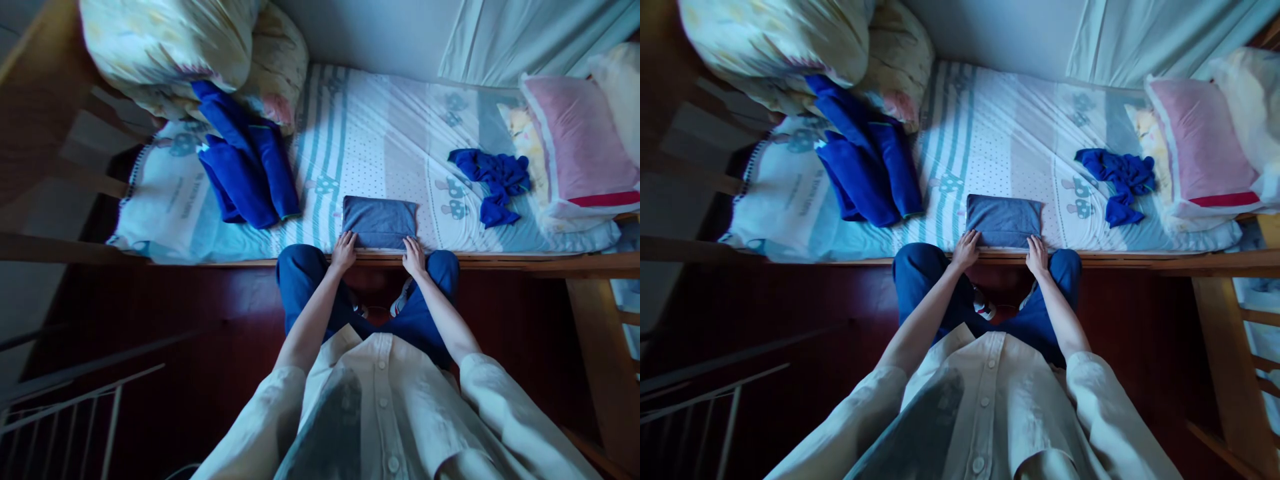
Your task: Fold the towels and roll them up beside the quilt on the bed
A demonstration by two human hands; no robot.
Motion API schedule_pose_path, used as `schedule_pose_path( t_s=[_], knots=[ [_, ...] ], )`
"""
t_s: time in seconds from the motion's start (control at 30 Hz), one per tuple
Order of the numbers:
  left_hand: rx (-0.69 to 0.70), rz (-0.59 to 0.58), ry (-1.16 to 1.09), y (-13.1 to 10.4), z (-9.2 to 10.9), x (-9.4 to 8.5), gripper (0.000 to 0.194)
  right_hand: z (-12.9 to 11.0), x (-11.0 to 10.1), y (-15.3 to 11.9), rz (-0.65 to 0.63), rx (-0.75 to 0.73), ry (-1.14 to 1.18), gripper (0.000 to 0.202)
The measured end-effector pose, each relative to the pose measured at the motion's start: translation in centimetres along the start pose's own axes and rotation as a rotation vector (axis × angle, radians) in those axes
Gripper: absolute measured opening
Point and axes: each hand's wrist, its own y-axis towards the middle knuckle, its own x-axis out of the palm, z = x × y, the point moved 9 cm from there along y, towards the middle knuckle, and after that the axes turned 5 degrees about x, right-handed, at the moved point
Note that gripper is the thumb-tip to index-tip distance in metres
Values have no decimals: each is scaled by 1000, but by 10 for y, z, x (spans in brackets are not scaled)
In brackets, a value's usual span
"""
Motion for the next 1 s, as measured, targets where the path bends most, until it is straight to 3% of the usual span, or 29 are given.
schedule_pose_path(
  t_s=[0.2, 0.37, 0.67, 1.0],
  knots=[
    [36, -34, 57, 2, -6, 9, 75, 5, 5, 4, 25, 52, -34, 64],
    [38, -20, 107, 7, -6, 7, 62, 3, 3, 12, 80, 50, -80, 63],
    [1, -43, 138, 12, 4, -7, 54, 3, -9, 23, 77, 114, -141, 52],
    [-66, -95, 150, -11, 24, -24, 54, -5, -17, -1, -7, 154, -212, 50]
  ],
)
